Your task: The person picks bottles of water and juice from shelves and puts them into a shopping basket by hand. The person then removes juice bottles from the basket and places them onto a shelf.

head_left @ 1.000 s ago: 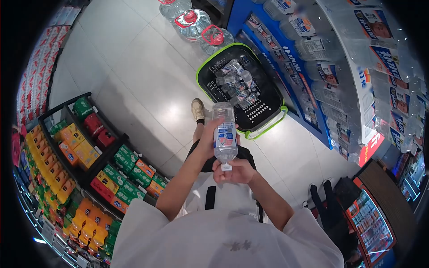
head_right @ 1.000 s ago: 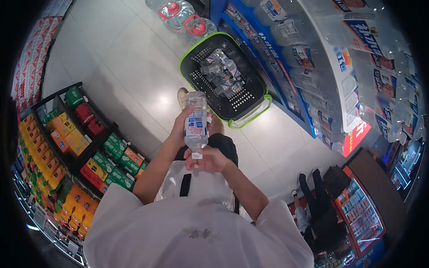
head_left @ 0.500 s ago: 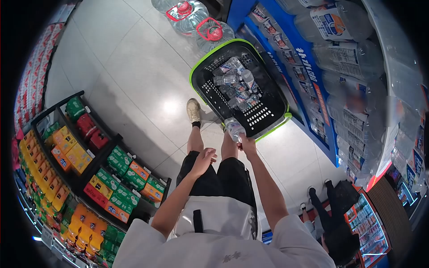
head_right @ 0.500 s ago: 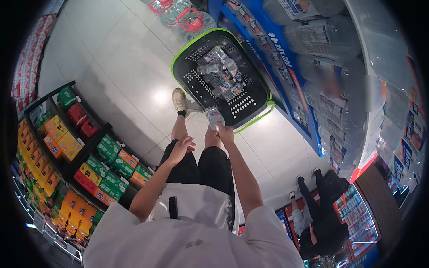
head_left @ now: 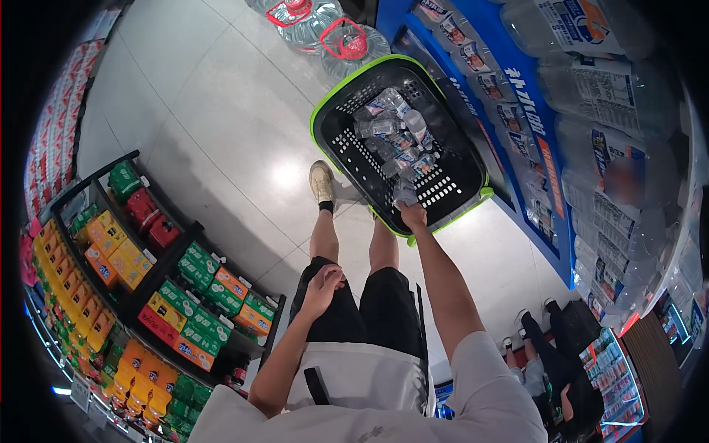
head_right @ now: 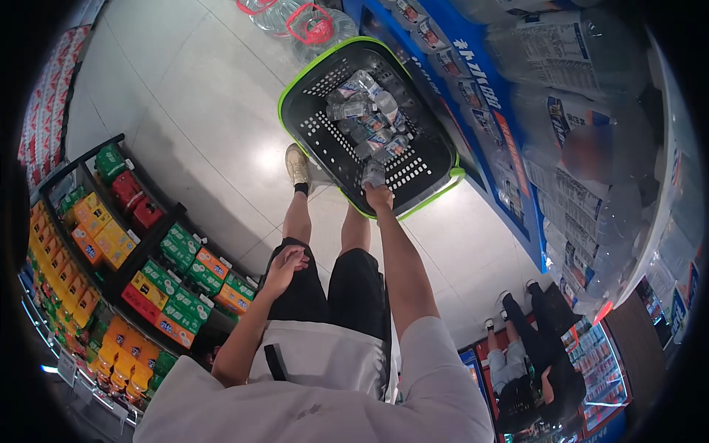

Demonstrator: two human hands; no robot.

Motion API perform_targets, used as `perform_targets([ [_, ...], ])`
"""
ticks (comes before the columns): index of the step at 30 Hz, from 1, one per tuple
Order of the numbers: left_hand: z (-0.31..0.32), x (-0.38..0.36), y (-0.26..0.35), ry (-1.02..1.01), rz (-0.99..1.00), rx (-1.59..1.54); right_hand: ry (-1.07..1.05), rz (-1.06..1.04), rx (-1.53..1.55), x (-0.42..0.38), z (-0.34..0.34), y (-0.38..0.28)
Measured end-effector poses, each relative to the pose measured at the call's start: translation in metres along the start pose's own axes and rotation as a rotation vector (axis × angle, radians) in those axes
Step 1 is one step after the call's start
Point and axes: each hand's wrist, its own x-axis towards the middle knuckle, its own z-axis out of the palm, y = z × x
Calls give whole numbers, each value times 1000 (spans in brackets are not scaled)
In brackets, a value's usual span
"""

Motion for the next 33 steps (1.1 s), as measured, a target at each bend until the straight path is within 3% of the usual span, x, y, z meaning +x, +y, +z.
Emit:
perform_targets([
  [2, 1, -3, 0, 2, 7, -8, -107, 5, -77, 8, 5, 12],
  [15, 17, -3, -16, -13, -4, 4, -27, -97, -366, 11, 14, 30],
  [21, 21, -13, -6, -5, 72, 59, 35, -228, -147, -45, 11, 49],
  [24, 13, -17, 10, 3, 126, 120, 53, -304, 27, -71, 32, 116],
  [25, 8, -21, 19, 8, 143, 151, -98, -170, 168, -94, 21, 127],
  [28, -14, -20, 33, 65, 171, 227, -235, -26, 274, -158, -15, 166],
  [32, -26, -30, 36, 88, 148, 550, -231, 82, 465, -210, -70, 209],
  [33, -25, -28, 29, 16, 138, 621, -217, 93, 521, -221, -91, 211],
])
